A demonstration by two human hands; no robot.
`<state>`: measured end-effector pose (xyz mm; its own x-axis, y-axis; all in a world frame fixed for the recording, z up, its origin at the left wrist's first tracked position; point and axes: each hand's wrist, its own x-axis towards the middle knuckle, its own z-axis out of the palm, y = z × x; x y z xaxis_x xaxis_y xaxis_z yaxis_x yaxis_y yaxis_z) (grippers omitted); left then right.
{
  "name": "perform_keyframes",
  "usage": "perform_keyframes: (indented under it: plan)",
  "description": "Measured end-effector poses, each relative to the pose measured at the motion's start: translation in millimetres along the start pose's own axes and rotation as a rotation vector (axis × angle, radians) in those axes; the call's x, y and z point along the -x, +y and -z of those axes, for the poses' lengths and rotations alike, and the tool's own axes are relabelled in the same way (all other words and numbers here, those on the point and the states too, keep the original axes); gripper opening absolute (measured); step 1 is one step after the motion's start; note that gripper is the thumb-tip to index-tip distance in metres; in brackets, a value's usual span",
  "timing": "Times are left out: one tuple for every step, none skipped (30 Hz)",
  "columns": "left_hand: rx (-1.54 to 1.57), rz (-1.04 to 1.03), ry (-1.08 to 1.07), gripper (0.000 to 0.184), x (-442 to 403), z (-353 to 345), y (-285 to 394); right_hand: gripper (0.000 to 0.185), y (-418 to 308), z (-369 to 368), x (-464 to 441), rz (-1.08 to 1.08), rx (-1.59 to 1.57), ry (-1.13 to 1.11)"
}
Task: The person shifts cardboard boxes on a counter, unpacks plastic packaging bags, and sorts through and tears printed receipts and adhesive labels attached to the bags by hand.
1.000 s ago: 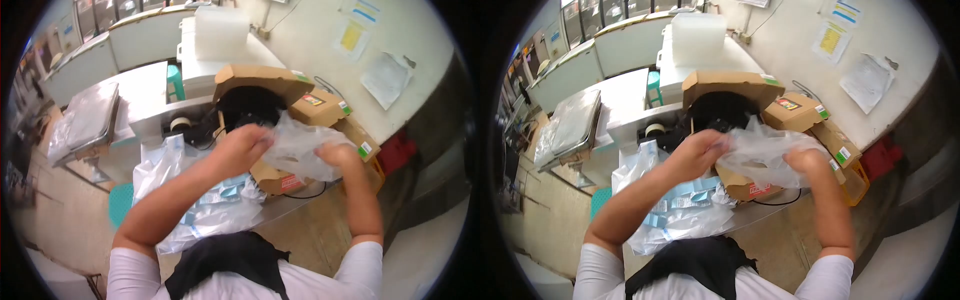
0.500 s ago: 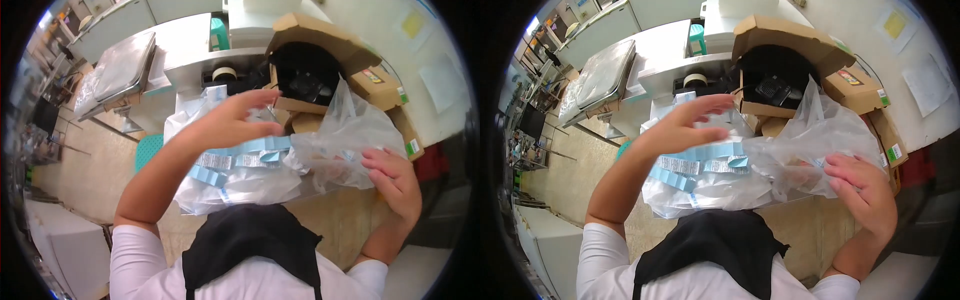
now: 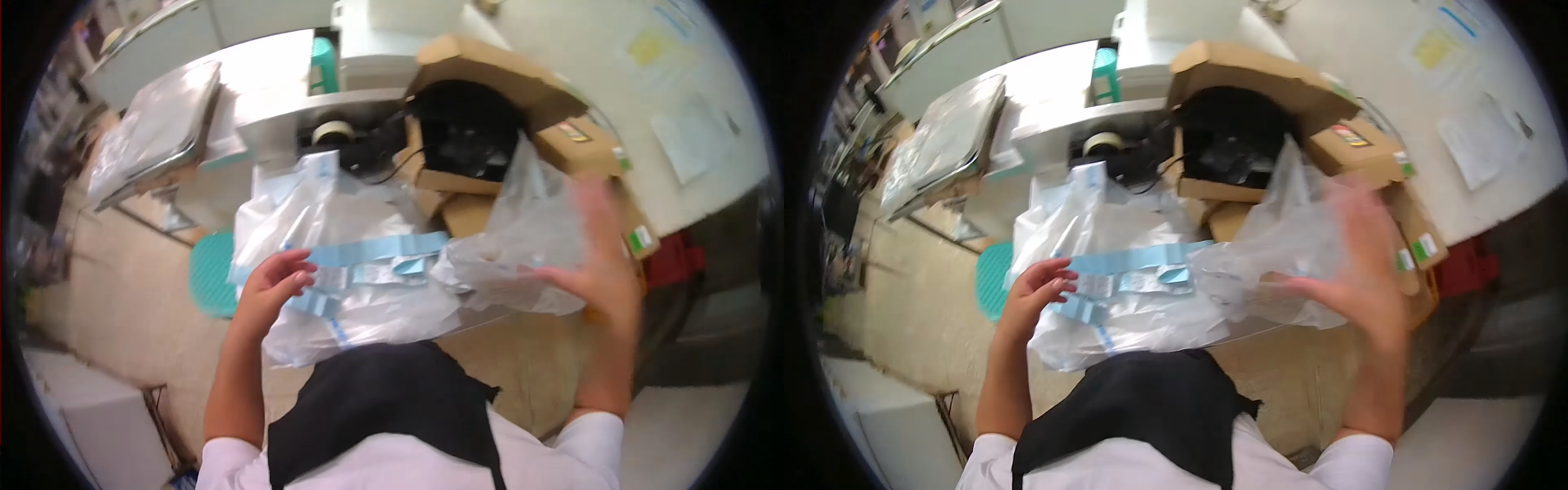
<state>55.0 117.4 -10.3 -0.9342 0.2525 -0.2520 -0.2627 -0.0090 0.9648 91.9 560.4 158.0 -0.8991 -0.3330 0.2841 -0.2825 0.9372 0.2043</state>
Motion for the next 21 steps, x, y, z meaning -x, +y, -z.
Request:
perform_keyframes:
  plan:
    - [0.002,-0.025,-0.016,0.046,-1.9,-3.0,-0.7,0.11,0.1,-30.1,1.8,-0.014,0.019,-0.027]
    - [0.004,-0.05,-0.028,0.046,-2.5,-5.3,-1.8,0.107,-3.5,-58.3,0.8,-0.028,0.036,-0.053]
    - [0.007,-0.072,-0.032,0.045,-3.2,-8.2,-2.6,0.092,0.3,-74.5,-3.2,-0.171,-0.057,-0.278]
    - [-0.004,-0.095,-0.05,0.045,-4.3,-11.1,-3.1,0.077,5.6,-78.9,-7.0,-0.312,-0.162,-0.497]
    - [-0.017,-0.114,-0.059,0.046,-3.8,-12.4,-3.6,0.066,10.2,-72.3,-5.5,-0.353,-0.164,-0.473]
    - [-0.033,-0.13,-0.061,0.046,-2.7,-13.2,-3.4,0.055,12.2,-65.7,-4.9,-0.389,-0.173,-0.448]
    - [-0.034,-0.132,-0.074,0.046,-1.5,-13.4,-2.9,0.044,13.0,-61.9,-5.0,-0.422,-0.188,-0.425]
    - [-0.04,-0.128,-0.076,0.046,-0.7,-13.1,-2.6,0.039,20.9,-58.8,-3.6,-0.455,-0.224,-0.373]
    - [-0.046,-0.123,-0.077,0.046,-0.2,-12.8,-2.2,0.034,38.1,-54.3,-0.2,-0.488,-0.26,-0.321]
    - [-0.051,-0.118,-0.08,0.046,-0.1,-13.1,-1.5,0.029,57.2,-48.4,3.6,-0.523,-0.295,-0.269]
    - [-0.055,-0.118,-0.077,0.046,-0.1,-13.3,-1.1,0.028,78.3,-41.0,8.1,-0.588,-0.26,-0.144]
    - [-0.058,-0.118,-0.075,0.046,0.3,-13.1,-1.2,0.028,97.1,-32.7,10.6,-0.651,-0.222,-0.019]
    - [-0.06,-0.117,-0.074,0.046,0.2,-13.5,-0.9,0.027,105.6,-12.0,6.7,-0.835,-0.297,0.078]
    - [-0.07,-0.117,-0.069,0.046,0.6,-14.5,0.5,0.027,112.7,7.3,3.9,-1.017,-0.373,0.179]
    - [-0.081,-0.115,-0.063,0.046,1.7,-15.1,2.5,0.027,123.8,12.9,6.4,-1.018,-0.521,0.373]
    - [-0.092,-0.115,-0.055,0.046,1.5,-15.2,3.0,0.027,137.4,16.1,13.7,-0.991,-0.623,0.494]
    - [-0.116,-0.124,-0.05,0.047,0.7,-14.4,1.9,0.028,151.1,19.4,21.1,-0.952,-0.723,0.614]
    - [-0.139,-0.133,-0.043,0.047,0.2,-12.8,0.0,0.029,169.4,16.6,31.9,-0.894,-0.778,0.658]
    - [-0.162,-0.141,-0.034,0.047,0.1,-12.0,-1.2,0.03,175.4,15.3,34.9,-0.834,-0.835,0.699]
    - [-0.172,-0.141,-0.029,0.047,0.1,-11.9,-1.8,0.033,177.6,12.0,37.2,-0.895,-0.806,0.66]
    - [-0.184,-0.14,-0.02,0.048,0.6,-11.1,-2.1,0.035,174.5,9.0,38.6,-0.953,-0.781,0.62]
